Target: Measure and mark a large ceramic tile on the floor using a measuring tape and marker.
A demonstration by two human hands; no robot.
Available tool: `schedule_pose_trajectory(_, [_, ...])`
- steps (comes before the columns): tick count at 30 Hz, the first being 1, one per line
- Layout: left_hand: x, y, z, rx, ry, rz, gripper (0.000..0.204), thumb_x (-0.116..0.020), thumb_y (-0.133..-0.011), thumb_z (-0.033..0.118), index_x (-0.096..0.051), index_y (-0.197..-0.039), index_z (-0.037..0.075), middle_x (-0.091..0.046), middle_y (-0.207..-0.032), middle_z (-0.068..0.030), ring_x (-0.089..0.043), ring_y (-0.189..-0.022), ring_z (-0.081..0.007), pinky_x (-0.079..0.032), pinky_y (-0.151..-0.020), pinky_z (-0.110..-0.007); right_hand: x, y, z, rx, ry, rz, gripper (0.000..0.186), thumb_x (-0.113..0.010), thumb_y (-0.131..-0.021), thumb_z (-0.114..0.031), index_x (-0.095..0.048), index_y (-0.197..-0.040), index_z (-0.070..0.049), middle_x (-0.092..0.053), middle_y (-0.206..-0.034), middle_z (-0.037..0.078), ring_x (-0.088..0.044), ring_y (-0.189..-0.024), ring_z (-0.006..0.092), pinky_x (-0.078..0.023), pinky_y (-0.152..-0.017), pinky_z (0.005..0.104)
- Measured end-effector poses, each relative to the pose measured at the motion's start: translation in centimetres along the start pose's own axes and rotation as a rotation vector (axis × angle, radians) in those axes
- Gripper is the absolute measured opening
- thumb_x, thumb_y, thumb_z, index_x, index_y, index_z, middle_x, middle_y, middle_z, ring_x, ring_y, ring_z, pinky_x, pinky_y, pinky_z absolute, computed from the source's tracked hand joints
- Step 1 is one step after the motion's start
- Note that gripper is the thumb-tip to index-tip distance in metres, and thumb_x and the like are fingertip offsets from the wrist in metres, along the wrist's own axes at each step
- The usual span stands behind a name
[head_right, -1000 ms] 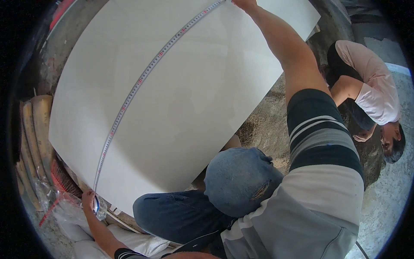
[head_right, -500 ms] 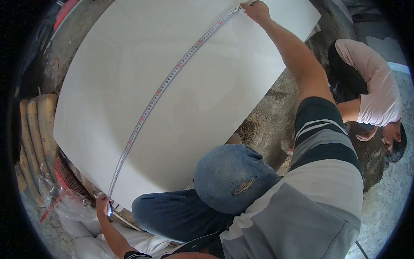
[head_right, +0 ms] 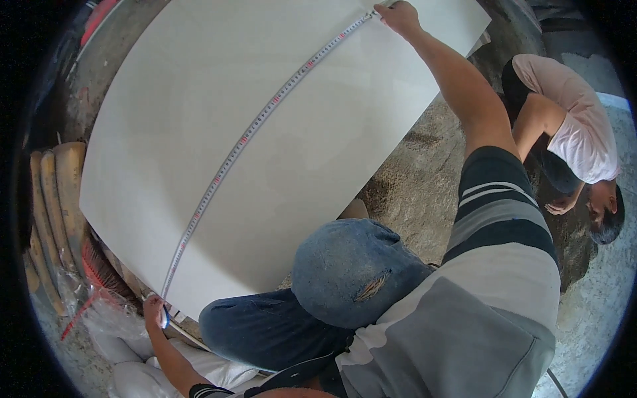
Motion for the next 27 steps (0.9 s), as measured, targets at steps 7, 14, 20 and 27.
schedule_pose_trajectory(7, [-0.5, 0.9, 0.4, 0.039, -0.057, -0.029, 0.002, -0.057, -0.069, 0.0, -0.057, -0.071, 0.0, -0.057, -0.065, -0.0044, -0.051, -0.06, -0.0099, -0.04, -0.059, -0.022, 0.2, 0.7, -0.4, -0.033, 0.011, 0.012, 0.042, -0.057, -0.073, -0.042, -0.063, -0.085, -0.003, -0.061, -0.069, 0.005, -0.058, -0.062, 0.0131, -0.045, -0.059, 0.0254])
schedule_pose_trajectory(14, [-2.4, 2.5, 3.6, 0.115, -0.028, -0.108, 0.002, -0.057, -0.067, 0.0, -0.058, -0.069, -0.001, -0.058, -0.064, -0.0053, -0.051, -0.059, -0.0108, -0.041, -0.059, -0.023, 0.1, -0.4, -1.6, 0.067, 0.147, 0.017, 0.043, -0.051, -0.074, -0.045, -0.063, -0.078, -0.004, -0.061, -0.064, 0.007, -0.06, -0.066, 0.0194, -0.046, -0.064, 0.0312])
schedule_pose_trajectory(20, [-2.4, 3.1, 3.1, 0.112, -0.116, -0.135, 0.004, -0.055, -0.068, 0.003, -0.057, -0.071, 0.001, -0.058, -0.064, -0.0053, -0.052, -0.058, -0.0109, -0.04, -0.058, -0.021, -0.5, -1.5, -1.3, 0.087, 0.124, 0.031, 0.042, -0.05, -0.074, -0.044, -0.064, -0.076, -0.005, -0.061, -0.063, 0.006, -0.06, -0.064, 0.0202, -0.046, -0.062, 0.0308])
schedule_pose_trajectory(27, [-2.2, 3.2, 3.7, 0.109, -0.042, -0.1, 0.004, -0.057, -0.067, 0.004, -0.057, -0.07, 0.001, -0.057, -0.062, -0.0033, -0.052, -0.056, -0.0098, -0.041, -0.057, -0.022, -0.3, -1.2, -2.0, 0.108, 0.124, 0.015, 0.042, -0.049, -0.074, -0.046, -0.064, -0.076, -0.007, -0.06, -0.061, 0.007, -0.06, -0.062, 0.0199, -0.045, -0.062, 0.0324])
Point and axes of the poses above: each hand's wrist, its own y-axis away from the middle knuckle, its own x-axis out of the back of the hand, z = x × y, the point moved 5 cm from there along -y, towards the middle knuckle
